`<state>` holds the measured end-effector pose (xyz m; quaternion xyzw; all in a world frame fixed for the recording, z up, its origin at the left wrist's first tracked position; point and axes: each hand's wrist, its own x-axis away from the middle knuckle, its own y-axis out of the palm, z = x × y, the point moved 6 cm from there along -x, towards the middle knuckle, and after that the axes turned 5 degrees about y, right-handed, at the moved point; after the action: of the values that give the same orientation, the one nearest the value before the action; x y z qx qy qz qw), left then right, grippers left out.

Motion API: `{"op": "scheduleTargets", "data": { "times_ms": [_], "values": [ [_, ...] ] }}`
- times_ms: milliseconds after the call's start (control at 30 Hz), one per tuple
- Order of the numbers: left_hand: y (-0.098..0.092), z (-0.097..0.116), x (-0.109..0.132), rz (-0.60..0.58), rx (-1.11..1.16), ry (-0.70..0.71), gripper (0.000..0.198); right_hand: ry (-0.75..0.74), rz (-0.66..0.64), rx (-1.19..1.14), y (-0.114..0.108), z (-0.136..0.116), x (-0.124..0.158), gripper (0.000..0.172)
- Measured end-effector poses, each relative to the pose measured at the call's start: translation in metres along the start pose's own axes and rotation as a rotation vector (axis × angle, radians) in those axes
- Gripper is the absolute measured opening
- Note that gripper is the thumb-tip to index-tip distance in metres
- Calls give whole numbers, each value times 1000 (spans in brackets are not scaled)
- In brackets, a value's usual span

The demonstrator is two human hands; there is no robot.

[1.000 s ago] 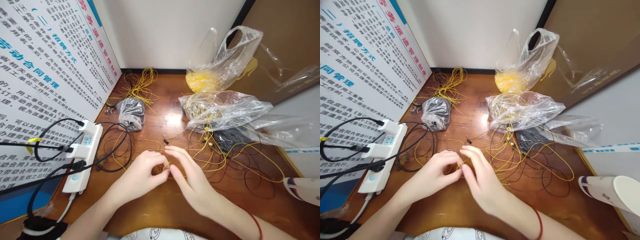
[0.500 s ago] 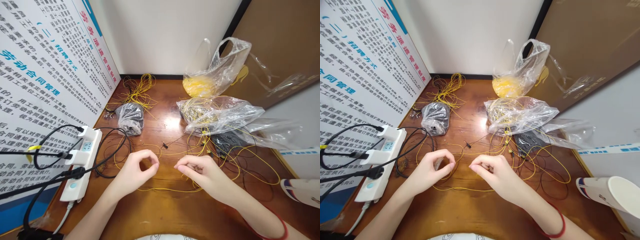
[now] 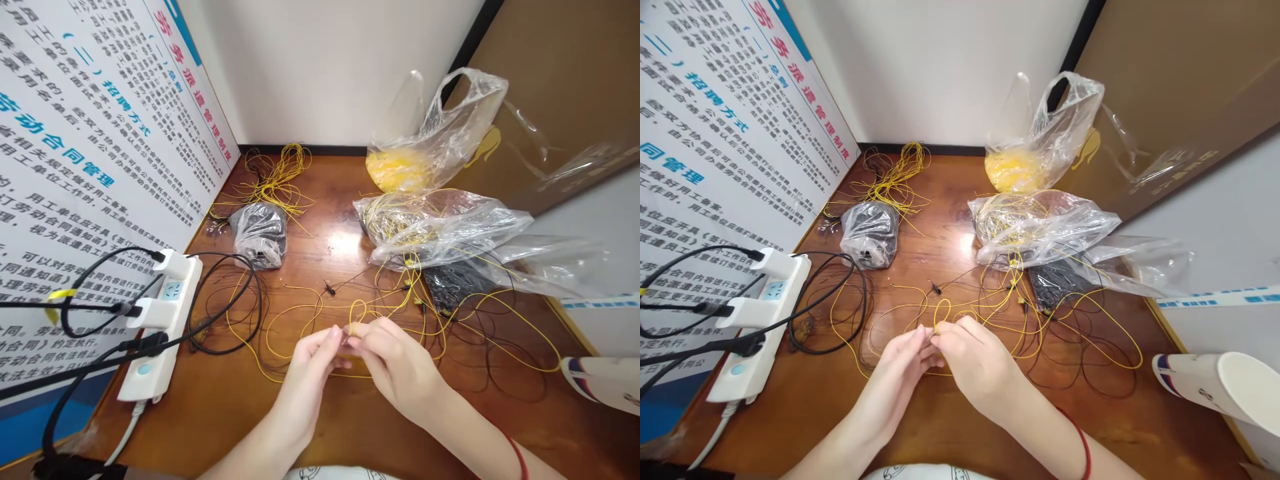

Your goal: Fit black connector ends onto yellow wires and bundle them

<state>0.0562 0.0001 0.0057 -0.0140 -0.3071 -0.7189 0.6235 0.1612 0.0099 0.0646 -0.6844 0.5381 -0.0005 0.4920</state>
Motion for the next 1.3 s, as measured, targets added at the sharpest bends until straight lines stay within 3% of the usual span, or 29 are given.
{"op": "scheduleTargets", "data": {
  "times_ms": [167,300,367,500,767,1033,1300],
  "values": [
    [-21,16,-4,162,-179,159,41,-117,-54,34,-3,-7,-5,16],
    [-19,30,-12,51,-299,133,28,-160,-114,81,-1,-14,-8,17],
    [-18,32,-16,12,-251,83,25,-175,-146,87,2,-15,-6,17],
    [-27,33,-20,44,-40,26,27,-124,-143,59,3,-9,-2,17],
    [-27,34,-21,25,213,58,28,88,-60,23,-2,10,11,15],
    [-46,43,-22,294,24,235,30,218,-52,30,-9,23,19,14],
    [-60,55,-21,295,-316,366,16,255,-47,-33,-17,28,17,14]
  ]
}}
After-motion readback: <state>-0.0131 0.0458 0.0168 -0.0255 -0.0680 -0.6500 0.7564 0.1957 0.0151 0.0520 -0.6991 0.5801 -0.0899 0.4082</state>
